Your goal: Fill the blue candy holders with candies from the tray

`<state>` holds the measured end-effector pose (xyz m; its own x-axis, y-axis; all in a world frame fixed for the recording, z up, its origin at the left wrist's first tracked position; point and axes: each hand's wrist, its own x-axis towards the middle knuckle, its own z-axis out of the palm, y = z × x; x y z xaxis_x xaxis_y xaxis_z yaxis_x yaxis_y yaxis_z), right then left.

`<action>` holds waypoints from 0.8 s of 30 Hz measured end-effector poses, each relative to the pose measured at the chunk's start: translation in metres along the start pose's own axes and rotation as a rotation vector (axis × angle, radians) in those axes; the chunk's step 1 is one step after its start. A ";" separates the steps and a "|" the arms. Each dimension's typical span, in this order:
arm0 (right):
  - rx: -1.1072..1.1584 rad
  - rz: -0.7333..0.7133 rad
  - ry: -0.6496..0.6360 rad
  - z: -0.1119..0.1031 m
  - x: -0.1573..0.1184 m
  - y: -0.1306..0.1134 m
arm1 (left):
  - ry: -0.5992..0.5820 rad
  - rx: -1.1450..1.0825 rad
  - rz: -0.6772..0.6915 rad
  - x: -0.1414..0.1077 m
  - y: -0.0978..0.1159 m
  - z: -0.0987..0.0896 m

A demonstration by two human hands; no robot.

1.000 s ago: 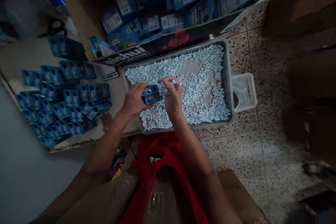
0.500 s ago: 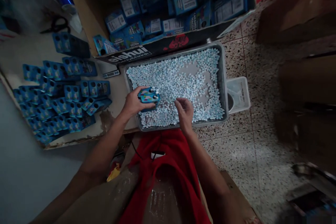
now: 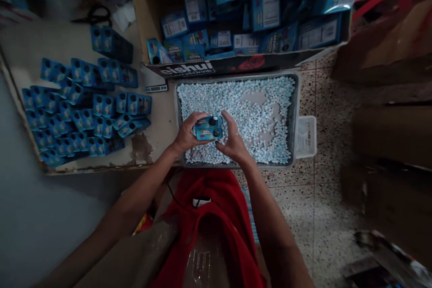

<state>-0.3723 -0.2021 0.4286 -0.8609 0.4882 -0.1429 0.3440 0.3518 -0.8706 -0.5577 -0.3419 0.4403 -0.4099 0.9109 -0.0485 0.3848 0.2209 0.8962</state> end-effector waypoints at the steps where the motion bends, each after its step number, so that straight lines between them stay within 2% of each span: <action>1: -0.034 -0.015 -0.038 0.002 0.007 -0.003 | -0.006 -0.016 0.028 -0.001 0.001 -0.003; 5: -0.158 -0.082 -0.043 0.008 0.025 -0.014 | 0.044 -0.069 0.108 -0.010 0.002 -0.010; 9: -0.232 -0.075 0.014 0.015 0.032 -0.016 | 0.062 -0.032 0.065 -0.015 -0.003 -0.007; 12: -0.151 -0.021 0.035 0.021 0.036 -0.017 | 0.086 0.012 -0.005 -0.010 -0.003 -0.005; 15: 0.055 0.052 -0.040 0.030 0.036 -0.025 | 0.113 0.029 -0.052 -0.016 0.004 -0.017; 17: 0.205 0.132 -0.108 0.038 0.033 -0.033 | 0.176 0.038 -0.115 -0.034 0.011 -0.039; 19: 0.302 0.218 -0.156 0.046 0.029 -0.040 | 0.308 0.078 -0.212 -0.065 0.016 -0.073; 21: 0.285 0.276 -0.152 0.054 0.025 -0.043 | 0.496 0.165 -0.326 -0.106 0.017 -0.119; 24: 0.257 0.423 -0.075 0.061 0.021 -0.044 | 0.846 0.339 -0.456 -0.172 0.002 -0.208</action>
<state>-0.4282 -0.2560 0.4351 -0.6941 0.4832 -0.5337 0.5732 -0.0776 -0.8157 -0.6582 -0.5705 0.5419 -0.9756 0.1994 0.0915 0.2063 0.6920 0.6918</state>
